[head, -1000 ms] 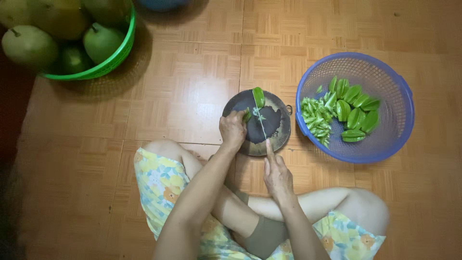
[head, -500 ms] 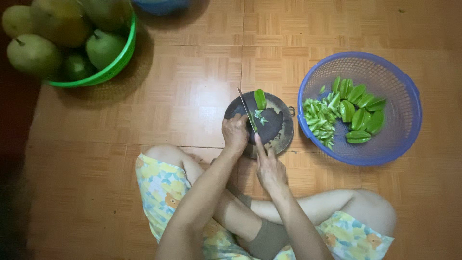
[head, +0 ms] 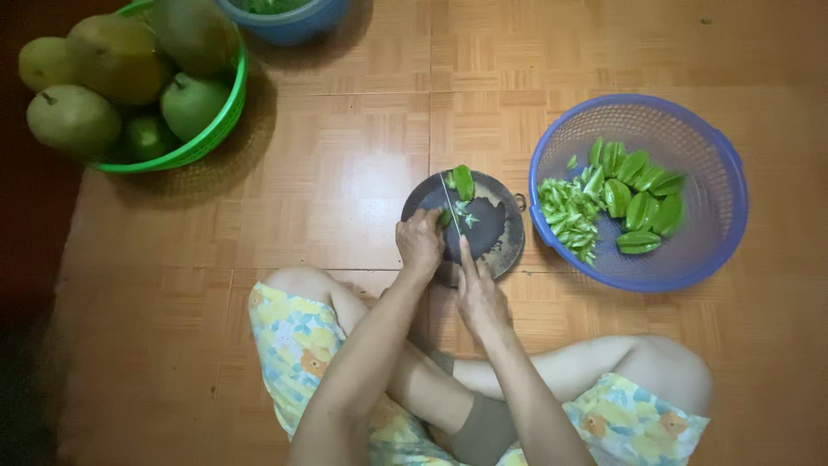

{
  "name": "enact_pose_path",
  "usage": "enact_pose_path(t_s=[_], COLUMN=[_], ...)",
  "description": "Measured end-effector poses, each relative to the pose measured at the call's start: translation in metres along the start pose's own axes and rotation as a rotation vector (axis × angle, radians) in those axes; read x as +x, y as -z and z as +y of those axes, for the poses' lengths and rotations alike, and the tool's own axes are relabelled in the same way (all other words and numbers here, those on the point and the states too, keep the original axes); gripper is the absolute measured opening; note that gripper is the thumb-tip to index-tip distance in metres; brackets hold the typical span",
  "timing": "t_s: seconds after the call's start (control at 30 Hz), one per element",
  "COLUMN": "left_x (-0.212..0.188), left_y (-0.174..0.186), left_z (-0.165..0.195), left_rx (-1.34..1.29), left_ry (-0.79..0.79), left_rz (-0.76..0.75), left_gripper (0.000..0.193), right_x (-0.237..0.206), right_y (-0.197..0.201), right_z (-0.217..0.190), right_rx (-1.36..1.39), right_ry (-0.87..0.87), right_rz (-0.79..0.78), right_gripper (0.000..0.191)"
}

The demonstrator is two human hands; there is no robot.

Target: The person sits on the floor and uses a knife to chop green vegetables on a round cutting board. The chopped pieces are transferred into a blue colander. A green basket with whole fruits is visible nearby.

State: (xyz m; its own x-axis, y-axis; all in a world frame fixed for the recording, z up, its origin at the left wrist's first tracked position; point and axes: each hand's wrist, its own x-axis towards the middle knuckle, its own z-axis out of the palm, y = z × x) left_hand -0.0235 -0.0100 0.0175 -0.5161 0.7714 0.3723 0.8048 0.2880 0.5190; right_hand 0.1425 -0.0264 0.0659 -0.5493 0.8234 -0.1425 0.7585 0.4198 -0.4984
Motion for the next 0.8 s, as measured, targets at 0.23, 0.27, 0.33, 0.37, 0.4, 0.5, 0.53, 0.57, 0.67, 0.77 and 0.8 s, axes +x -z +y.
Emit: enact_pose_path(t_s=[0.23,0.27,0.33,0.37,0.4,0.5,0.53,0.57,0.67,0.77,0.8], left_x=[0.007,0.009,0.016,0.021,0.028,0.054,0.062,0.071,0.091,0.102,0.103], left_y=[0.002,0.002,0.001,0.0,-0.002,-0.011,-0.015,-0.02,-0.038,-0.054,-0.057], left_z=[0.007,0.009,0.012,0.013,0.014,0.015,0.014,0.013,0.015,0.016,0.016], left_rx=[-0.024,-0.008,0.021,0.036,0.051,0.107,0.131,0.136,0.189,0.301,0.316], left_ry=[0.202,0.182,0.141,0.09,0.04,-0.165,-0.24,-0.285,-0.363,-0.334,-0.328], left_rz=[-0.142,-0.122,-0.079,-0.102,-0.121,-0.153,-0.162,-0.19,-0.315,-0.47,-0.502], left_gripper=[0.031,0.033,0.04,0.04,0.041,0.048,0.051,0.047,0.039,0.032,0.029], right_x=[-0.061,-0.063,-0.059,-0.058,-0.056,-0.047,-0.046,-0.045,-0.047,-0.047,-0.047], right_y=[0.027,0.029,0.031,0.032,0.032,0.03,0.028,0.026,0.022,0.019,0.018], right_z=[0.003,0.004,0.006,0.008,0.01,0.016,0.017,0.018,0.021,0.025,0.026], right_rx=[0.303,0.316,0.322,0.324,0.347,0.387,0.387,0.388,0.426,0.407,0.421], right_ry=[0.042,0.106,-0.052,-0.132,-0.102,-0.021,-0.005,0.011,0.018,-0.165,-0.124], right_rz=[0.121,0.2,0.149,0.121,0.162,0.259,0.272,0.284,0.284,0.148,0.187], right_gripper=[0.065,0.063,0.063,0.063,0.063,0.063,0.063,0.064,0.063,0.066,0.065])
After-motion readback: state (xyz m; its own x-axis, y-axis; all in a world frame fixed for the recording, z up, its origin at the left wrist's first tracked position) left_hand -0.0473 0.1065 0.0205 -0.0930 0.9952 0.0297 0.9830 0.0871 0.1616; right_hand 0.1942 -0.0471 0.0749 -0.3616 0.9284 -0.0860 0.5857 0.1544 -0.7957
